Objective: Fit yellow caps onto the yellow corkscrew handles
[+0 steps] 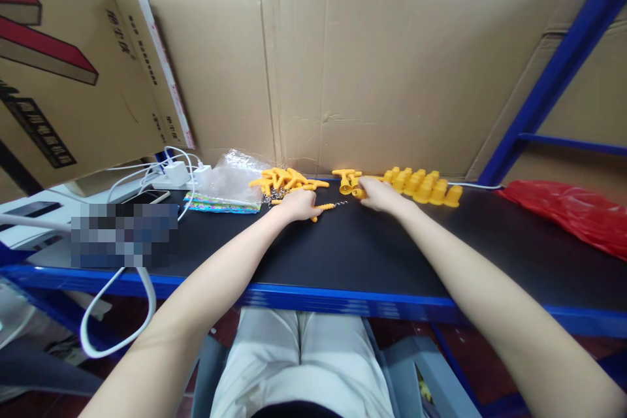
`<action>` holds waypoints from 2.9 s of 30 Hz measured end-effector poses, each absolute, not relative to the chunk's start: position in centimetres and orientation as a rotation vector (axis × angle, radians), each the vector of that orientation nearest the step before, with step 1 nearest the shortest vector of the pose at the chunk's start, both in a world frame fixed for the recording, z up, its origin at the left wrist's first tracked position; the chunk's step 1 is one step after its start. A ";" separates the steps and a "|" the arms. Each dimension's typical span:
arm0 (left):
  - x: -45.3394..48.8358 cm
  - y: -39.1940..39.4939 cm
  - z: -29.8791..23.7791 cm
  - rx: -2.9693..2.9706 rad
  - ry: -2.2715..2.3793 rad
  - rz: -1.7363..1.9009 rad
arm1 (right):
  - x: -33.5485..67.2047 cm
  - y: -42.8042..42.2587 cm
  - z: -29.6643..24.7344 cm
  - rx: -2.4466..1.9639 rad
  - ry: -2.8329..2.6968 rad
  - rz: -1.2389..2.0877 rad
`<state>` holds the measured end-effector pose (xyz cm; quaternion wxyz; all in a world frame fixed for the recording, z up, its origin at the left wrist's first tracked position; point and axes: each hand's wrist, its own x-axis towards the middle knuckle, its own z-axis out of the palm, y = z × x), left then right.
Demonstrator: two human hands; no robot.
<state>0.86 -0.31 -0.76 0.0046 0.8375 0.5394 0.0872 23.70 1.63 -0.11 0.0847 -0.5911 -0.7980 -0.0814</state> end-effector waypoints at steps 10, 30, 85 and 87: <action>0.9 0.0 -1.3 2.633 1.666 0.389 | 23.7 2.9 -1.5 -1.352 -2.624 -0.123; 0.5 0.0 -1.2 2.623 1.659 0.483 | 23.1 2.8 -2.0 -1.146 -2.568 -0.111; -1.7 1.1 -0.3 2.648 1.776 0.935 | 21.9 1.6 -0.2 -1.253 -1.738 1.232; -1.7 1.1 -0.4 2.651 1.771 0.929 | 22.5 1.6 -0.3 -1.178 -1.761 1.308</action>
